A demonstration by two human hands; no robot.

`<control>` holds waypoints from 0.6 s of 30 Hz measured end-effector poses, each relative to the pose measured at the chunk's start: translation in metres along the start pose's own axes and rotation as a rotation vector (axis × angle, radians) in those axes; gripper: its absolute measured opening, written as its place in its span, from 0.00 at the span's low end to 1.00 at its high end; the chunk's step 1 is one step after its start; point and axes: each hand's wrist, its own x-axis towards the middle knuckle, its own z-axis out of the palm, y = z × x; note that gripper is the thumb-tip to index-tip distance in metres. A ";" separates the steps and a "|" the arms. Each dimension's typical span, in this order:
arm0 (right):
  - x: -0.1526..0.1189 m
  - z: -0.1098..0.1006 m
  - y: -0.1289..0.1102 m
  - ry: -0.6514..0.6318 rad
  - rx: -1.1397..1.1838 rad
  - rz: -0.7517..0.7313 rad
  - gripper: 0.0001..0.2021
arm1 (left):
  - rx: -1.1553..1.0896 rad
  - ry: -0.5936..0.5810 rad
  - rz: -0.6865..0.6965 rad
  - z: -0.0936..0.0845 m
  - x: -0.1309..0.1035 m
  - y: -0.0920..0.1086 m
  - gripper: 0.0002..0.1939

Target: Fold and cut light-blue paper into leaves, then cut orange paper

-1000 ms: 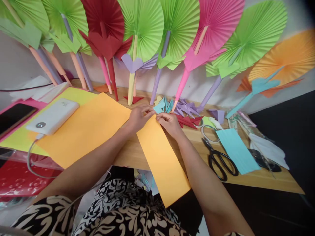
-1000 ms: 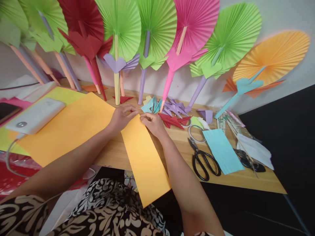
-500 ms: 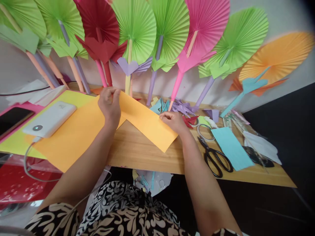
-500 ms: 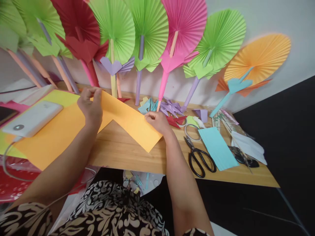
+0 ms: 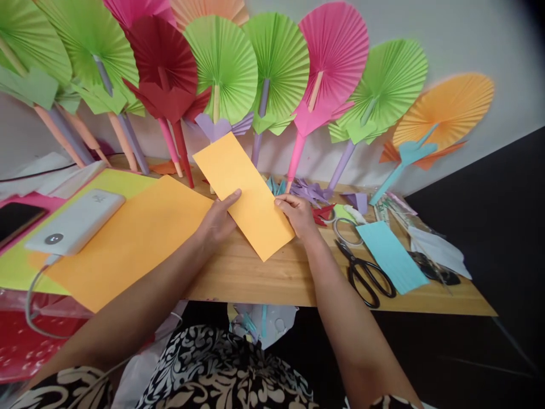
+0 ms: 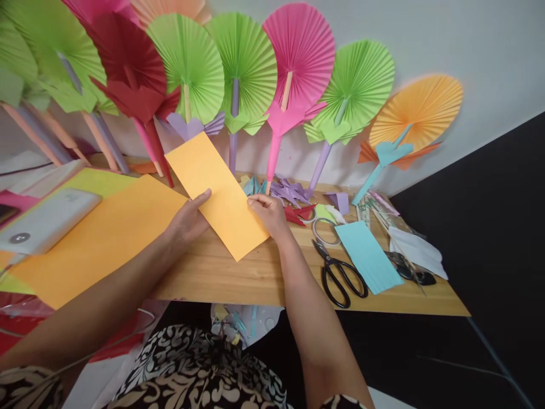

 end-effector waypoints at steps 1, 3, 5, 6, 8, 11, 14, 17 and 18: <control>0.000 0.001 0.000 -0.010 0.000 0.006 0.10 | -0.015 0.036 0.014 0.001 -0.001 0.000 0.21; -0.001 0.004 0.000 -0.027 0.003 0.018 0.10 | -0.021 0.067 0.067 0.001 -0.002 0.000 0.21; -0.001 0.005 0.000 -0.043 0.012 0.027 0.10 | -0.010 0.036 0.120 0.001 -0.002 0.001 0.22; -0.001 0.005 0.000 -0.050 0.016 0.031 0.10 | -0.001 0.013 0.141 0.001 -0.002 0.002 0.23; -0.001 0.005 0.000 -0.062 0.020 0.033 0.10 | 0.025 -0.014 0.181 -0.001 -0.002 0.004 0.24; 0.000 0.005 0.001 -0.077 0.009 0.024 0.10 | 0.076 0.019 0.251 -0.006 0.001 0.010 0.24; 0.001 0.003 0.002 -0.097 -0.004 0.016 0.09 | 0.083 0.074 0.303 -0.013 0.005 0.019 0.22; 0.001 0.001 0.002 -0.129 -0.015 0.029 0.09 | 0.074 0.116 0.359 -0.018 0.009 0.029 0.22; 0.001 0.000 0.002 -0.145 -0.021 0.036 0.09 | 0.070 0.127 0.380 -0.020 0.010 0.031 0.22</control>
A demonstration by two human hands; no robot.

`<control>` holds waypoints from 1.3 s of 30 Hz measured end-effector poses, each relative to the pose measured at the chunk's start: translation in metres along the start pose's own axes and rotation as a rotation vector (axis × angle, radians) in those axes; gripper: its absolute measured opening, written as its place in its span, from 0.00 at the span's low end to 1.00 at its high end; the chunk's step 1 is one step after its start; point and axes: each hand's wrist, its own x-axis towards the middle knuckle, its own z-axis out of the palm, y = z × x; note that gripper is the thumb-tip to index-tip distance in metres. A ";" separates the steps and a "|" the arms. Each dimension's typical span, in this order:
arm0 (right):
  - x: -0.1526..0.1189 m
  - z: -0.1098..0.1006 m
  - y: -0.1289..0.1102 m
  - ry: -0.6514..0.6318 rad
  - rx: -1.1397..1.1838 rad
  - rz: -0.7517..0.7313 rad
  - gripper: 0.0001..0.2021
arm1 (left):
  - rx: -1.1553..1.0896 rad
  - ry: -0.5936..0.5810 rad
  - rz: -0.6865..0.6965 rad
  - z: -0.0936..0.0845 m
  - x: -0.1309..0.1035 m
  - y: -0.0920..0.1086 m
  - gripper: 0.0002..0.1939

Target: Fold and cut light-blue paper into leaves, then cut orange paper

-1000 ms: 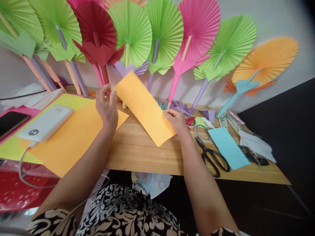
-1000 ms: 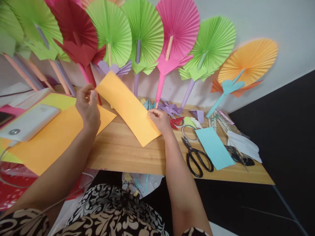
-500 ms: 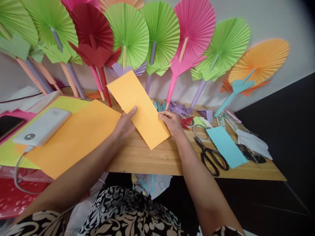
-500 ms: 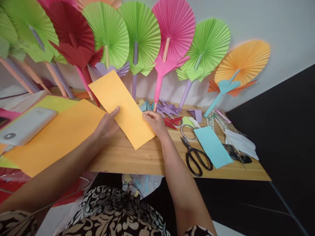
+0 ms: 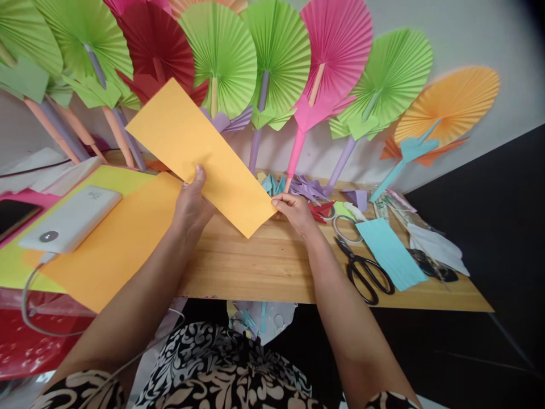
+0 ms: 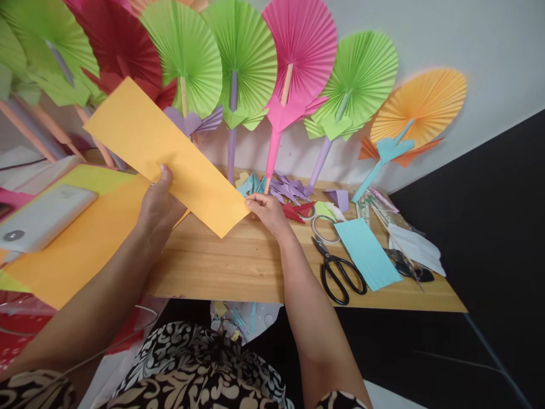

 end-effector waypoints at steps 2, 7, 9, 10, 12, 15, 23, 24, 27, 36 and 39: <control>0.000 -0.003 0.000 -0.031 -0.018 0.011 0.10 | -0.024 0.012 0.028 -0.002 0.003 0.003 0.22; 0.003 -0.016 0.006 -0.015 -0.116 0.021 0.09 | -0.137 -0.001 -0.022 -0.002 0.002 0.007 0.18; 0.005 -0.020 0.007 0.044 -0.174 0.011 0.08 | -0.175 0.000 -0.049 -0.001 0.001 0.007 0.16; 0.005 -0.021 0.006 0.075 -0.199 -0.001 0.07 | -0.195 0.004 -0.061 0.000 0.001 0.007 0.16; 0.004 -0.020 0.002 0.129 -0.230 -0.044 0.09 | -0.229 0.011 -0.090 0.002 -0.001 0.005 0.16; -0.003 -0.009 -0.009 0.136 -0.211 -0.155 0.13 | -0.249 -0.016 -0.154 0.007 -0.007 0.000 0.19; -0.002 0.010 -0.008 0.223 0.162 -0.135 0.13 | -0.202 -0.350 -0.315 0.016 -0.024 -0.009 0.33; 0.001 0.006 -0.005 0.254 0.281 -0.124 0.13 | -0.204 -0.408 -0.327 0.015 -0.024 -0.010 0.35; 0.007 -0.009 0.002 0.250 0.560 -0.090 0.14 | -0.205 -0.495 -0.343 0.010 -0.022 -0.012 0.36; 0.014 -0.027 0.020 0.193 0.670 -0.097 0.11 | -0.151 -0.567 -0.401 0.004 -0.021 -0.023 0.28; 0.015 -0.028 0.022 0.181 0.695 -0.102 0.12 | -0.149 -0.584 -0.398 0.003 -0.022 -0.024 0.27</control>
